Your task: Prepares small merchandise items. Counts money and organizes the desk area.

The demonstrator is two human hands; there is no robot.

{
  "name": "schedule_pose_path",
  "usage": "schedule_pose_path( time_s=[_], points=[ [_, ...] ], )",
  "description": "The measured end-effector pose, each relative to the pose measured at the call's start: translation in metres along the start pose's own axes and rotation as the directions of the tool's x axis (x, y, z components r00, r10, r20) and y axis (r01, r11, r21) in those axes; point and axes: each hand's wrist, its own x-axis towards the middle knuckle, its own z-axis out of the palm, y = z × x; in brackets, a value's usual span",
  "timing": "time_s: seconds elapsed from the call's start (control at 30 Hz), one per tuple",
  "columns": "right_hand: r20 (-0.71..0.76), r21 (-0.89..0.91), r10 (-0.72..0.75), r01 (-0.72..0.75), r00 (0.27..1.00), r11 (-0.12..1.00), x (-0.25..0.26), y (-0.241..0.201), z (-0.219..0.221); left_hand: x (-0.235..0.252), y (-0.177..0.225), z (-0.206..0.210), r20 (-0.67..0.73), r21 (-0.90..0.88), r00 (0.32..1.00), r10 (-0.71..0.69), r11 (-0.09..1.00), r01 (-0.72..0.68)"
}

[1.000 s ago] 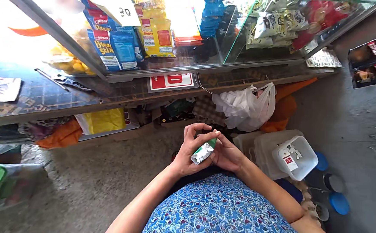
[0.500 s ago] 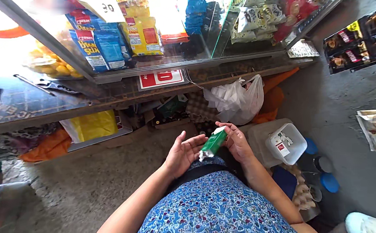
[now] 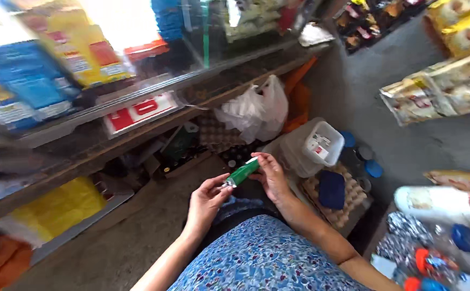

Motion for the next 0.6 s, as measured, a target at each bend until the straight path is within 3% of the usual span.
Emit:
schedule_pose_path(
  time_s=[0.17, 0.27, 0.43, 0.53, 0.6],
  points=[
    [-0.099, 0.094, -0.094, 0.103, 0.991, 0.990, -0.011, -0.003, -0.026, 0.018, -0.001, 0.022, -0.029, 0.048, 0.996, 0.086, 0.995, -0.084],
    [-0.186, 0.147, -0.127, 0.156, 0.974, 0.977, -0.009, -0.009, -0.056, 0.035, 0.001, 0.051, 0.026, 0.035, 0.994, 0.101, 0.994, -0.102],
    [-0.331, 0.167, -0.197, 0.263, 0.923, 0.950, 0.010, -0.029, -0.137, 0.081, 0.001, 0.126, 0.189, 0.080, 0.975, 0.114, 0.988, -0.131],
    [-0.402, 0.164, -0.188, 0.273, 0.896, 0.948, 0.030, -0.050, -0.195, 0.117, 0.005, 0.187, 0.369, 0.195, 0.929, 0.001, 0.978, -0.079],
    [-0.432, 0.163, -0.188, 0.282, 0.882, 0.946, 0.042, -0.064, -0.231, 0.140, 0.003, 0.231, 0.436, 0.241, 0.900, 0.001, 0.963, -0.118]
  ],
)
